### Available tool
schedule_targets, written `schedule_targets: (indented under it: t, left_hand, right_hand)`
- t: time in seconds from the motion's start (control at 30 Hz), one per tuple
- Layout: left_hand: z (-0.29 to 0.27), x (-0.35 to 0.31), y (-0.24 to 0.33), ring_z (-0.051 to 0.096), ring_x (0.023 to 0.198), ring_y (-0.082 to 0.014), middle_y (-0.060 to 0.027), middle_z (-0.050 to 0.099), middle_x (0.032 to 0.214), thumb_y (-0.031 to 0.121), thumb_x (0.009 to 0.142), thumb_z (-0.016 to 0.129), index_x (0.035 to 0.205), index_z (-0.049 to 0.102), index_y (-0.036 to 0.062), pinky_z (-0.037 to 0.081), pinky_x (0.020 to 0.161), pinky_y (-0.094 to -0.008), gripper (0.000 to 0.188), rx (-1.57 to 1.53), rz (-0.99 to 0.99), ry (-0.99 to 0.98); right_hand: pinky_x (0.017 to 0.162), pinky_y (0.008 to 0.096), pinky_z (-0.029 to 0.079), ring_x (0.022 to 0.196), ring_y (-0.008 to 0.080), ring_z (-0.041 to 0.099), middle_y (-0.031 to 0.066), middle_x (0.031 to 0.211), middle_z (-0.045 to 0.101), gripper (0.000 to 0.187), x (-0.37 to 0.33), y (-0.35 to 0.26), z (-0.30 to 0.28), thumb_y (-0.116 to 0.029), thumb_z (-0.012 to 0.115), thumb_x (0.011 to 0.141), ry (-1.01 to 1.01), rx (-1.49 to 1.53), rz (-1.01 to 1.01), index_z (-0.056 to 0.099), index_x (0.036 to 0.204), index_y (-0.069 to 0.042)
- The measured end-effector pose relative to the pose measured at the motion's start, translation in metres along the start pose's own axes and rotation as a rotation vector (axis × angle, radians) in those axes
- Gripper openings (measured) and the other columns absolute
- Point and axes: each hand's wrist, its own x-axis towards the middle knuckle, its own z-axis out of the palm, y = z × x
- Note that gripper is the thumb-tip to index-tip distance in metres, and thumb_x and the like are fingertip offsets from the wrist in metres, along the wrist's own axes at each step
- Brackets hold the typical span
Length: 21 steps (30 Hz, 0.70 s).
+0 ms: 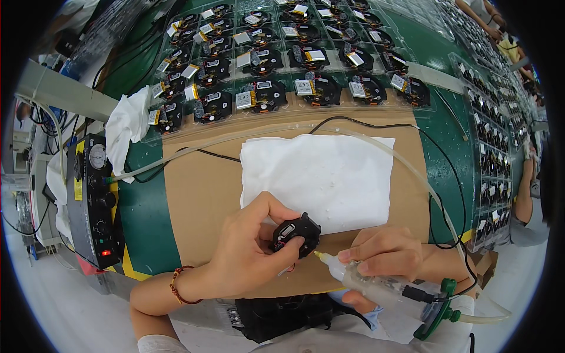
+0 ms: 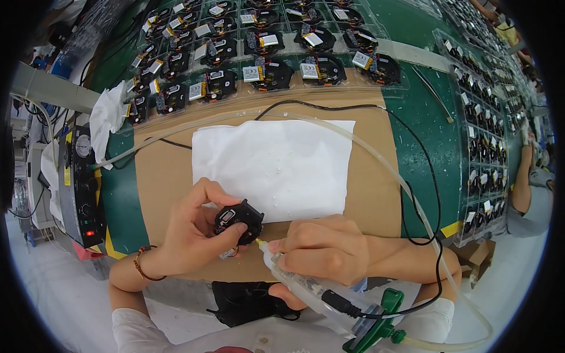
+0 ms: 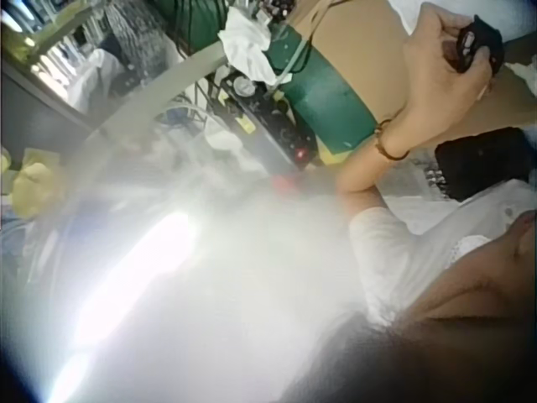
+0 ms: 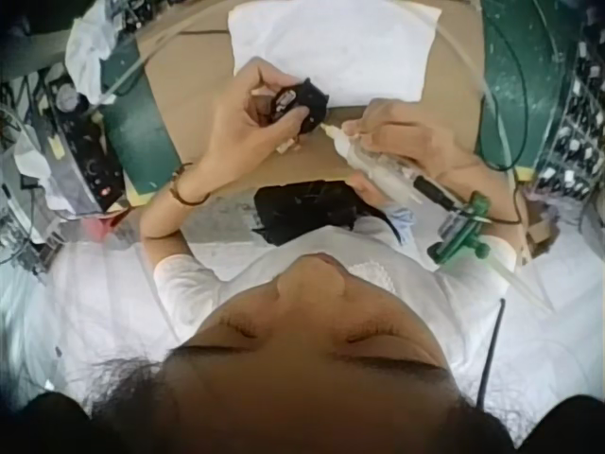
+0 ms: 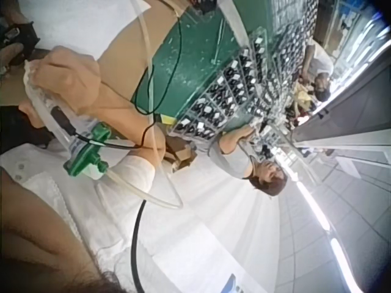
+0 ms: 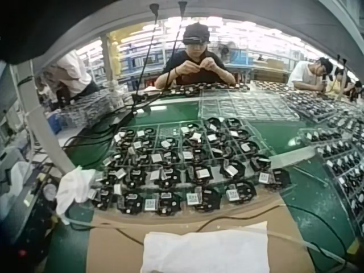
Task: Apply adhesive to small electronic components using a manual dispenser.
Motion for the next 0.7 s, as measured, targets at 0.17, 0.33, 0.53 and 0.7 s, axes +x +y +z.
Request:
schedule_targets:
  t: [0.17,0.33,0.53,0.7]
  left_hand:
    - [-0.0005,0.0002,-0.0004,0.064,0.061,-0.0109,-0.0091,0.063,0.076,-0.004,0.08,0.06,0.099,0.044,-0.0008,0.051,0.048,-0.0211,0.024,0.004,-0.01,0.003]
    - [-0.0003,-0.0002,0.0005,0.064,0.061,-0.0111,-0.009,0.062,0.077,-0.004,0.08,0.06,0.099,0.044,-0.001,0.051,0.048,-0.0212,0.024,0.014,-0.002,-0.003]
    - [0.0,0.0,0.0013,0.064,0.062,-0.0112,-0.0089,0.062,0.078,-0.004,0.08,0.061,0.098,0.045,-0.0014,0.051,0.048,-0.0212,0.024,0.025,-0.002,0.001]
    - [-0.0007,-0.0013,0.002,0.064,0.062,-0.0111,-0.0085,0.061,0.079,-0.005,0.079,0.061,0.098,0.045,-0.0016,0.051,0.049,-0.0212,0.025,0.032,-0.015,0.012]
  right_hand:
    - [0.041,0.0267,0.046,0.05,0.0211,0.056,0.016,0.084,0.058,0.045,-0.0005,0.0017,0.001,-0.016,0.078,0.067,0.019,0.0,0.008,0.048,0.095,0.001]
    - [0.041,0.0265,0.046,0.05,0.0208,0.056,0.0151,0.083,0.058,0.044,0.0005,0.0004,0.0011,-0.016,0.078,0.066,0.024,-0.009,0.01,0.049,0.095,0.0]
    - [0.041,0.0266,0.046,0.05,0.0207,0.056,0.0141,0.082,0.058,0.042,0.0006,0.0024,0.0025,-0.016,0.078,0.066,0.028,0.0,0.015,0.05,0.092,0.001]
    - [0.041,0.0266,0.046,0.05,0.0206,0.056,0.0142,0.082,0.058,0.043,0.002,0.0033,0.0017,-0.015,0.078,0.066,-0.012,0.015,0.017,0.05,0.093,0.001]
